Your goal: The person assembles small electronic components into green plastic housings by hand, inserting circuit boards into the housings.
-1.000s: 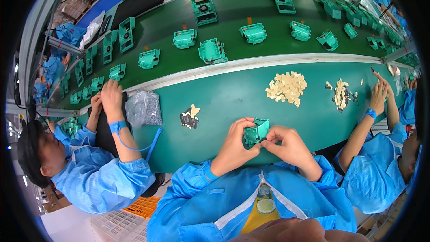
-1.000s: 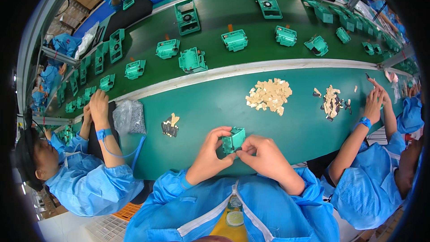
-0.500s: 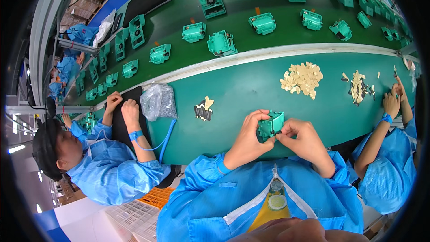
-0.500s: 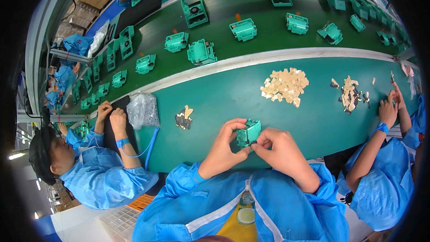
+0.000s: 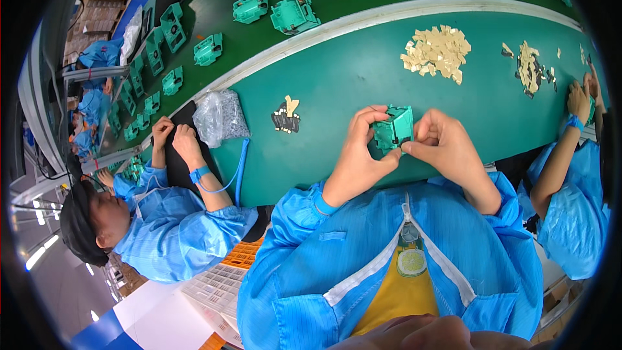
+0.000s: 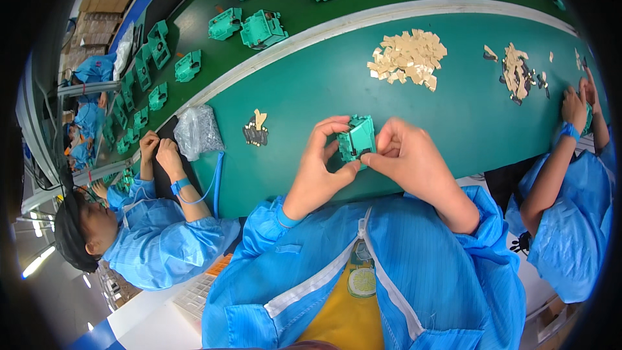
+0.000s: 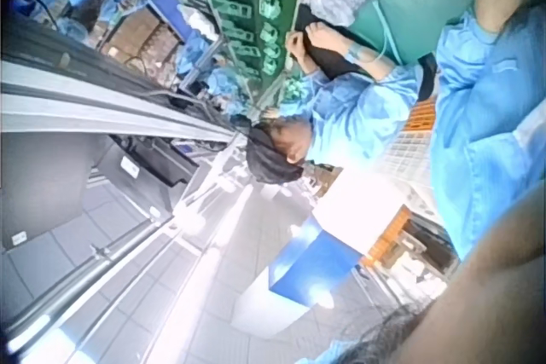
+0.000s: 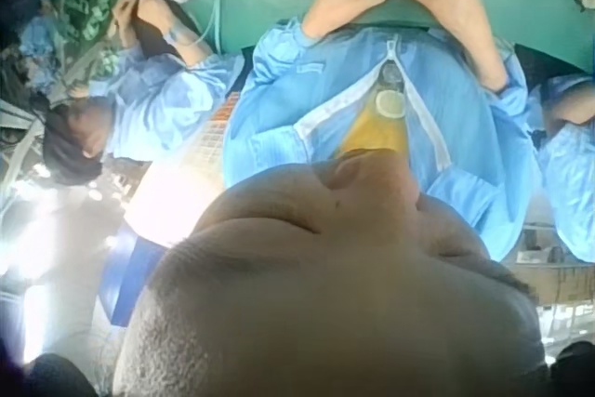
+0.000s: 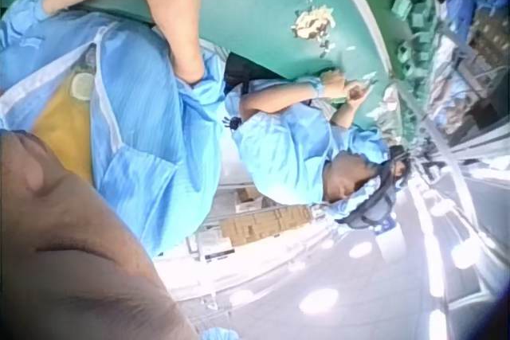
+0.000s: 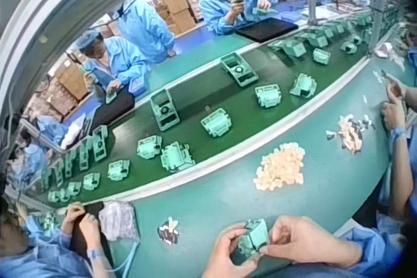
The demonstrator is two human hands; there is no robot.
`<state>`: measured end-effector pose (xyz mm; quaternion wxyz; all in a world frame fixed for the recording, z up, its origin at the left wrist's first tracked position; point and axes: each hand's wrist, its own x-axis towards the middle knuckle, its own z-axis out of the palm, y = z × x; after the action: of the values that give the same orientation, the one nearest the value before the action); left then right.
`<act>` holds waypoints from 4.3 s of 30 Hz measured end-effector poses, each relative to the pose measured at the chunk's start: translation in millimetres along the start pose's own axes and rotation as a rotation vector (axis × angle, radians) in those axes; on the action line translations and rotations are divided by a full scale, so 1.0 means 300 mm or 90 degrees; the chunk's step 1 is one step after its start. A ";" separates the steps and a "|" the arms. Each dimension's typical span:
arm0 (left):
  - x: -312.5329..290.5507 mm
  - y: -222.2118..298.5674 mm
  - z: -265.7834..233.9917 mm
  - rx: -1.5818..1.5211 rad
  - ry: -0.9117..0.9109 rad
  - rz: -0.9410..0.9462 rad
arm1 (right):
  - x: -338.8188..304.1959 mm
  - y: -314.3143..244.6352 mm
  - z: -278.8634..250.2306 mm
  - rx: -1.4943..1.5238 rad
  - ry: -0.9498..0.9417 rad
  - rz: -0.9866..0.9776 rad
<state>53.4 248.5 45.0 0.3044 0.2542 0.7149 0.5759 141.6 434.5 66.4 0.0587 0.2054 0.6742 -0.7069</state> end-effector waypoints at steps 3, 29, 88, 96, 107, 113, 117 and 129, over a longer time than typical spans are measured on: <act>0.000 0.031 -0.005 -0.014 0.000 -0.061 | 0.012 0.038 -0.011 0.117 -0.032 -0.001; -0.002 0.040 -0.001 0.128 0.010 0.091 | 0.069 0.106 -0.053 0.439 -0.114 -0.009; 0.000 -0.074 -0.374 0.542 0.394 0.034 | 0.227 -0.033 -0.002 -0.144 0.081 -0.253; 0.044 0.060 -0.302 0.320 0.390 -0.036 | 0.239 -0.064 -0.041 -0.180 0.017 -0.283; 0.358 0.078 0.056 0.032 0.112 0.114 | 0.321 0.031 -0.196 0.107 -0.005 -0.203; 0.406 -0.049 0.097 -0.093 0.131 0.176 | 0.332 0.043 -0.203 0.152 0.014 -0.158; 0.402 -0.063 0.105 -0.104 0.122 0.210 | 0.316 0.040 -0.215 0.119 0.012 -0.137; 0.407 -0.048 0.137 0.030 0.191 0.285 | 0.286 0.004 -0.263 0.039 -0.036 -0.115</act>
<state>-0.6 360.1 7.3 0.0537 0.3247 0.6909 0.6437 80.8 528.2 33.1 0.0074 0.1253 0.6660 -0.7353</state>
